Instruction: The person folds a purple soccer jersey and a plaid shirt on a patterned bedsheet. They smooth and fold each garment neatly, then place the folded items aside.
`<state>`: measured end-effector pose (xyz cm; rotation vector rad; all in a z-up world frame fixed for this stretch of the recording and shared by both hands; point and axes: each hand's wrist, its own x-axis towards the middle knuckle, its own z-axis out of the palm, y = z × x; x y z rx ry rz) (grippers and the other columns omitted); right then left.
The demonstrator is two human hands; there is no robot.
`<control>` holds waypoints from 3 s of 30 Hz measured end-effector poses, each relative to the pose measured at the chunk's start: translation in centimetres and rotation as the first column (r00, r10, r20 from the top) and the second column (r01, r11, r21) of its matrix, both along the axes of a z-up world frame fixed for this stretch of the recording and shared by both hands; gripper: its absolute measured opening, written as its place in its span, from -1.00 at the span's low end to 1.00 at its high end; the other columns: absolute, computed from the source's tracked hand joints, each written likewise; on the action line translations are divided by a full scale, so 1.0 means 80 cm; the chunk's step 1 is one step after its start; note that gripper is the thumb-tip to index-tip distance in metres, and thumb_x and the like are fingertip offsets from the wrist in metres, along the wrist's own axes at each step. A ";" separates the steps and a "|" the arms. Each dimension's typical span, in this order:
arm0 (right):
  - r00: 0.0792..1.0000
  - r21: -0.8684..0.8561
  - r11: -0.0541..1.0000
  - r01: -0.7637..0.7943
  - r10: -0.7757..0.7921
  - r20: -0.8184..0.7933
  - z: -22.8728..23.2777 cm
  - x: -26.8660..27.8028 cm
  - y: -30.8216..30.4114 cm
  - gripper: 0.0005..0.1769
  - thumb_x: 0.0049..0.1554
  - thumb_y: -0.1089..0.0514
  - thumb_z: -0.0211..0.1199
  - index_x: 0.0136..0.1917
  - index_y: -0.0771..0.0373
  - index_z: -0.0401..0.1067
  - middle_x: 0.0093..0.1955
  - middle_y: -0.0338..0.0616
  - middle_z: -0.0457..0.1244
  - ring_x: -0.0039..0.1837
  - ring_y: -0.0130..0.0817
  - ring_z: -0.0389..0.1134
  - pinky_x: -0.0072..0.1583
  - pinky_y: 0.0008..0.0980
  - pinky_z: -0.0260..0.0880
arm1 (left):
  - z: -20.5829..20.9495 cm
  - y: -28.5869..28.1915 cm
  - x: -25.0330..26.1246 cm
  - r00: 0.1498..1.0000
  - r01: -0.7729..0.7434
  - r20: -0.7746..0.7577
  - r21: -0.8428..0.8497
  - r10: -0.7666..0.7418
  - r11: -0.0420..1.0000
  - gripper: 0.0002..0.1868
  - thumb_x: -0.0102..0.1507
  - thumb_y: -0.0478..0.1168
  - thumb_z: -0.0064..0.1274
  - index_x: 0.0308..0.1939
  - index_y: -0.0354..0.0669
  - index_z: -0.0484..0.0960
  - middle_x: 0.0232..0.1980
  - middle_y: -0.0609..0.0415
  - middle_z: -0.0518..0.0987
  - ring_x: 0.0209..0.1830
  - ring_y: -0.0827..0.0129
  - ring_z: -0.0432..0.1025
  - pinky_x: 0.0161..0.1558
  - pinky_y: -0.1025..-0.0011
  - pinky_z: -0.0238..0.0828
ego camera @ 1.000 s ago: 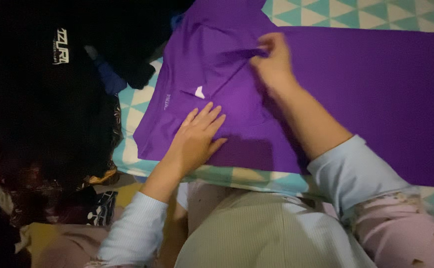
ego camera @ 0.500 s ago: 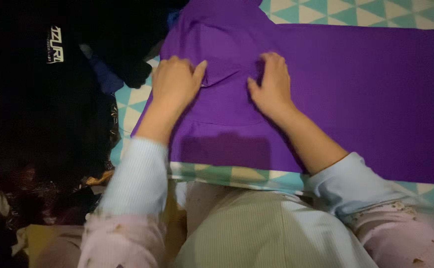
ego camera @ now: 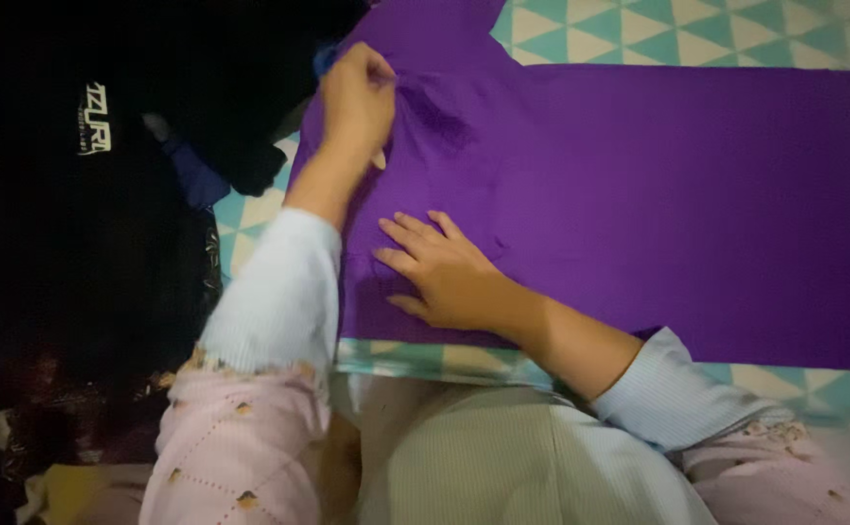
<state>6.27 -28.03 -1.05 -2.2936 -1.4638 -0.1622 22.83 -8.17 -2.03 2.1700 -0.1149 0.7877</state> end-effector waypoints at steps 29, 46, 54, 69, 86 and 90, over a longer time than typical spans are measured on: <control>0.607 -0.081 0.748 0.659 -0.593 -0.529 -0.077 0.254 -0.095 -0.56 0.08 -0.05 0.34 0.12 0.29 0.52 -0.01 0.11 0.43 0.05 -0.03 0.47 0.12 -0.11 0.43 | -0.008 0.000 -0.202 0.948 0.174 -0.313 0.673 0.064 0.718 -0.43 0.39 0.05 -0.14 0.40 -0.18 0.43 0.51 -0.16 0.28 0.57 -0.06 0.02 0.45 -0.18 -0.14; 0.996 -0.074 0.994 -0.086 0.088 0.025 0.023 0.041 -0.044 -0.69 -0.08 0.20 0.34 -0.01 0.21 0.51 0.06 0.01 0.33 0.12 0.02 0.32 0.11 -0.06 0.34 | 0.006 0.083 -0.274 0.975 0.150 -0.220 0.757 0.032 0.636 -0.54 0.35 -0.06 -0.02 0.29 -0.12 0.59 0.43 -0.10 0.44 0.52 -0.04 0.18 0.44 -0.13 -0.01; 0.980 0.000 0.995 -0.104 0.102 0.172 0.006 -0.021 -0.070 -0.65 -0.07 0.24 0.23 0.03 0.21 0.54 0.34 -0.02 0.32 0.17 -0.12 0.35 0.14 -0.16 0.34 | 0.037 0.082 -0.299 0.983 -0.114 -0.064 0.508 0.169 0.854 -0.77 0.36 -0.11 0.15 -0.02 -0.13 0.75 0.10 -0.09 0.63 0.24 -0.03 0.46 0.25 0.06 0.36; 0.987 0.125 0.983 0.131 -0.141 0.072 0.006 -0.048 -0.108 -0.60 -0.11 0.30 0.35 0.05 0.26 0.55 0.27 -0.02 0.34 0.23 -0.01 0.34 0.26 0.00 0.29 | 0.017 -0.043 -0.341 0.964 -0.251 -0.080 0.041 0.254 0.967 -0.64 0.14 -0.48 -0.04 0.02 -0.28 0.59 0.02 -0.18 0.60 0.02 0.00 0.49 0.11 0.19 0.47; 0.924 0.248 0.892 0.378 -0.345 -0.168 0.016 -0.025 -0.118 -0.68 0.22 0.03 0.31 0.16 0.26 0.48 0.17 0.02 0.35 0.21 -0.02 0.38 0.21 -0.13 0.39 | 0.017 0.013 -0.283 0.963 -0.147 -0.193 0.215 0.189 0.966 -0.62 0.16 -0.27 0.29 0.04 -0.27 0.63 -0.05 -0.13 0.65 0.01 -0.06 0.50 0.06 0.10 0.41; 0.862 0.173 0.857 0.486 -0.437 -0.255 0.011 0.010 -0.100 -0.56 0.15 -0.04 0.34 0.17 0.30 0.48 0.04 0.08 0.33 0.09 0.04 0.36 0.08 -0.09 0.37 | 0.017 0.022 -0.239 0.965 -0.110 -0.215 0.198 0.153 0.974 -0.55 0.13 -0.25 0.35 0.05 -0.31 0.59 -0.18 -0.09 0.63 -0.15 0.00 0.54 -0.09 0.14 0.44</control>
